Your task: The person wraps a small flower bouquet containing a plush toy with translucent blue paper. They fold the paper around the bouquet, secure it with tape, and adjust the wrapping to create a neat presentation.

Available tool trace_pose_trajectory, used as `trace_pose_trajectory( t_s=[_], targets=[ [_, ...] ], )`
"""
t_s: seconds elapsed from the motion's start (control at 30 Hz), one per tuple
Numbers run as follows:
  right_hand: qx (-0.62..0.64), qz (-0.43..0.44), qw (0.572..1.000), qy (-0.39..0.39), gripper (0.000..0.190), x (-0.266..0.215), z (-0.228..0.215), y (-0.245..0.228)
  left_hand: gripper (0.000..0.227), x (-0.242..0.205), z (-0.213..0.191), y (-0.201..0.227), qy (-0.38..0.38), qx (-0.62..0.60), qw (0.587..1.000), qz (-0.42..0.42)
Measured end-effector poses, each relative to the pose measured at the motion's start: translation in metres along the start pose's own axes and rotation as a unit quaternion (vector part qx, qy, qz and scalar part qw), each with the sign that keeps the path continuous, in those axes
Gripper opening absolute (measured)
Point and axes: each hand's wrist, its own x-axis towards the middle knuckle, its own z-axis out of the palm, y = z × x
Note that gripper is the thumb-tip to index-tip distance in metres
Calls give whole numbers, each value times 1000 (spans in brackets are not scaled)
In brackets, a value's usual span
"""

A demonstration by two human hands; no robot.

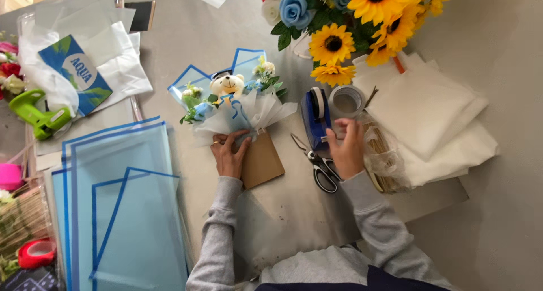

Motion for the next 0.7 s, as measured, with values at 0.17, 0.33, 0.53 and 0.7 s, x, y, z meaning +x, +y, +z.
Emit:
trace_pose_trajectory(
  t_s=[0.17,0.33,0.53,0.7],
  targets=[
    [110,101,981,-127,28,0,-18,26,23,1,6,-8,4,13,1000,1],
    [131,148,961,-191,19,10,-26,18,24,0,4,-8,8,16,1000,-5],
    [371,374,846,-82,24,4,2,10,25,0,4,-4,10,15,1000,4],
    [429,400,810,1,16,-7,-7,-22,23,0,6,-3,17,1,1000,-1]
  ],
)
